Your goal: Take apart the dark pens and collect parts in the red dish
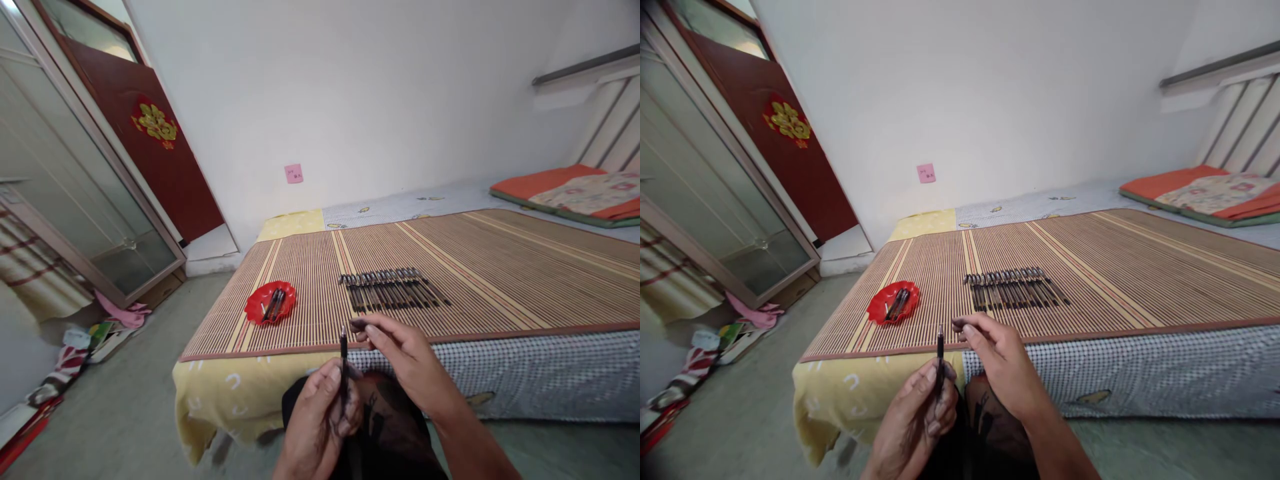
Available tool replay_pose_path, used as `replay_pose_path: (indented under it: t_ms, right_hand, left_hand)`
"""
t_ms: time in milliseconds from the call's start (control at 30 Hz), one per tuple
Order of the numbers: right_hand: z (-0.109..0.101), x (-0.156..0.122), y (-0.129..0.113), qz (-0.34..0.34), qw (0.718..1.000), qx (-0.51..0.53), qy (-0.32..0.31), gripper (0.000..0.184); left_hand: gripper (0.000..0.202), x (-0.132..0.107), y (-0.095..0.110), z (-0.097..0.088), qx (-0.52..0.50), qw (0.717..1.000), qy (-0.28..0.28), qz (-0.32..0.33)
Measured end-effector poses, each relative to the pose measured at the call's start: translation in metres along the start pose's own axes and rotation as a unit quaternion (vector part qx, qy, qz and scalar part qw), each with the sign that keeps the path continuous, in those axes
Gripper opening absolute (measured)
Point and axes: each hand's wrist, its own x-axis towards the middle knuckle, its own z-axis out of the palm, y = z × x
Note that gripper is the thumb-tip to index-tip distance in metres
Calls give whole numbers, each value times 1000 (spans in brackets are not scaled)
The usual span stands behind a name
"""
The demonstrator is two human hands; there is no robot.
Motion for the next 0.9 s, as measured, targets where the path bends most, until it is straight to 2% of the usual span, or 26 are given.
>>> replay_pose_path:
  t_ms: [200,333,433,533,733,900]
  right_hand:
    - [8,-1,-1,34,996,76,-12,34]
    - [12,-1,2,54,985,164,-9,34]
    - [14,-1,4,70,976,205,4,34]
    - [13,1,3,71,974,214,3,31]
    - [8,6,0,60,978,195,-39,25]
    - [6,9,0,60,982,174,-34,22]
  left_hand:
    - [39,-1,-4,1,9,1000,-5,-2]
    - [40,0,-6,2,6,1000,1,-13]
    - [38,2,-7,4,4,1000,-16,-12]
    - [38,6,-7,5,2,999,-32,-12]
    - [40,12,-9,4,1,999,-30,-21]
    - [39,16,-12,2,2,999,-33,-31]
